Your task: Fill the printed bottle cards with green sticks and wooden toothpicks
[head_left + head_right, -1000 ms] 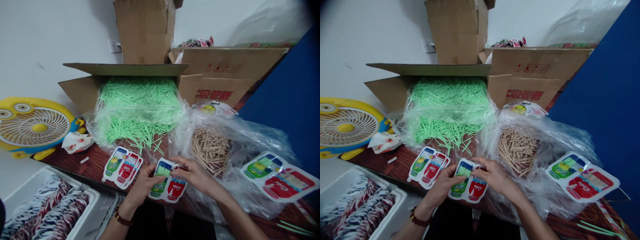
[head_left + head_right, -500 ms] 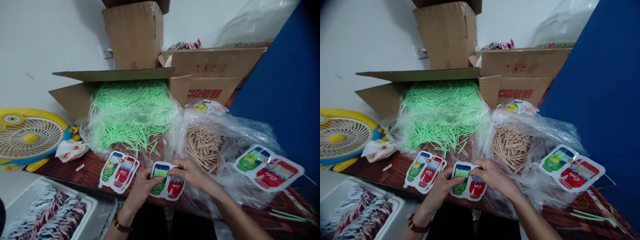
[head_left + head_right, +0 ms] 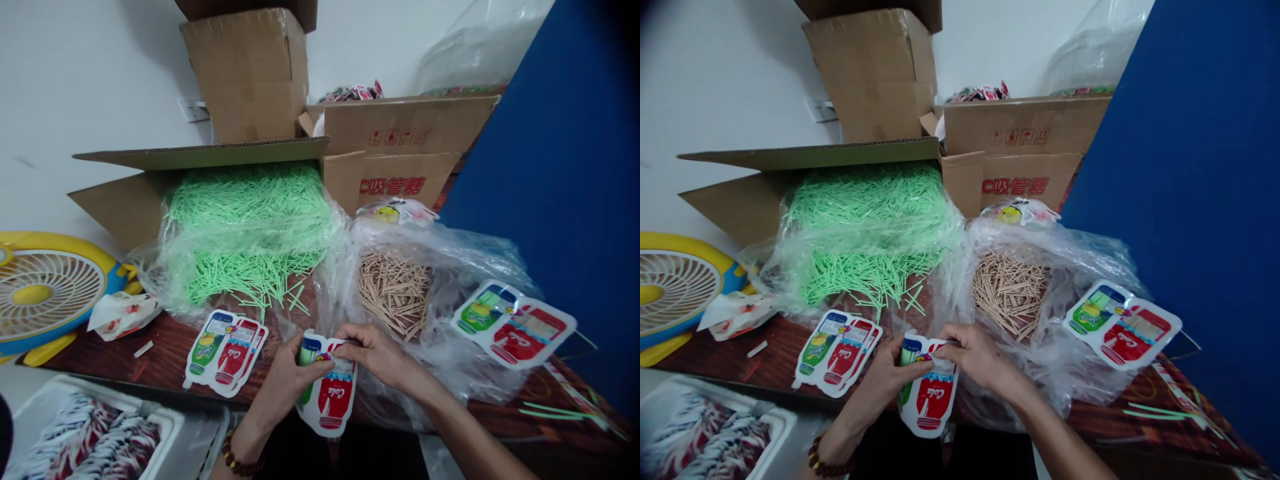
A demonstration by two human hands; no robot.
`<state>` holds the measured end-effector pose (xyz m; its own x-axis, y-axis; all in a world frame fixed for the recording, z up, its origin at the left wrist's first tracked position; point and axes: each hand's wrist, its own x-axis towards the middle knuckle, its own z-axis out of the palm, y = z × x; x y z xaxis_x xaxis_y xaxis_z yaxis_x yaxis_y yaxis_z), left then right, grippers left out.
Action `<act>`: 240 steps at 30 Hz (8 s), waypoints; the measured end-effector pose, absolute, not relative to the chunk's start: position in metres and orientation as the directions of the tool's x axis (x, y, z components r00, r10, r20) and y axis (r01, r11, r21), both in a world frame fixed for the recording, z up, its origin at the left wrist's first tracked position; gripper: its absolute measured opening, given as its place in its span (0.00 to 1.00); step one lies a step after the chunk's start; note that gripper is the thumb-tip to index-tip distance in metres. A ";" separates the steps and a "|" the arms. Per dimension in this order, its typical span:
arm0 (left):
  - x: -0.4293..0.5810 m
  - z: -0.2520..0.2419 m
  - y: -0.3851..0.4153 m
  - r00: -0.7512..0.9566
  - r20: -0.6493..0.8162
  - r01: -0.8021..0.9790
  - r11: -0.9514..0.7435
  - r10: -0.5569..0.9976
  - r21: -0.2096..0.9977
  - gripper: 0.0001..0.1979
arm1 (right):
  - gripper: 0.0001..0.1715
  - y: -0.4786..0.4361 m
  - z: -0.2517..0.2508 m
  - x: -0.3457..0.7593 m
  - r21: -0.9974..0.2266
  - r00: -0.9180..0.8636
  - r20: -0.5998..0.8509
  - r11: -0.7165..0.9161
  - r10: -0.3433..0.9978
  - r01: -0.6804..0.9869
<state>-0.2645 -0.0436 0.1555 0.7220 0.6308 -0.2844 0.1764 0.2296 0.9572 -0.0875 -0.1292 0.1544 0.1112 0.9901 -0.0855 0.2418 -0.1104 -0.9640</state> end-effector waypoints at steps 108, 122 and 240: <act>-0.259 0.125 -0.075 0.706 -0.447 0.255 0.393 0.549 0.884 0.12 | 0.12 -0.157 0.070 -0.007 -0.997 0.745 0.071 0.052 0.663 0.049; -0.246 0.139 -0.079 0.747 -0.423 0.217 0.414 0.513 0.884 0.11 | 0.18 -0.150 0.089 0.007 -0.988 0.779 -0.089 0.045 0.621 -0.149; -0.226 0.163 -0.058 0.824 -0.174 0.089 0.178 0.540 0.980 0.09 | 0.08 -0.187 0.178 -0.075 -0.988 0.521 0.143 0.093 0.841 0.121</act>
<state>-0.2256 -0.0577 0.1629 0.8236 0.5399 -0.1735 0.0895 0.1784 0.9799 -0.0754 -0.1875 0.1778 0.5209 0.8415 0.1434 0.1213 0.0933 -0.9882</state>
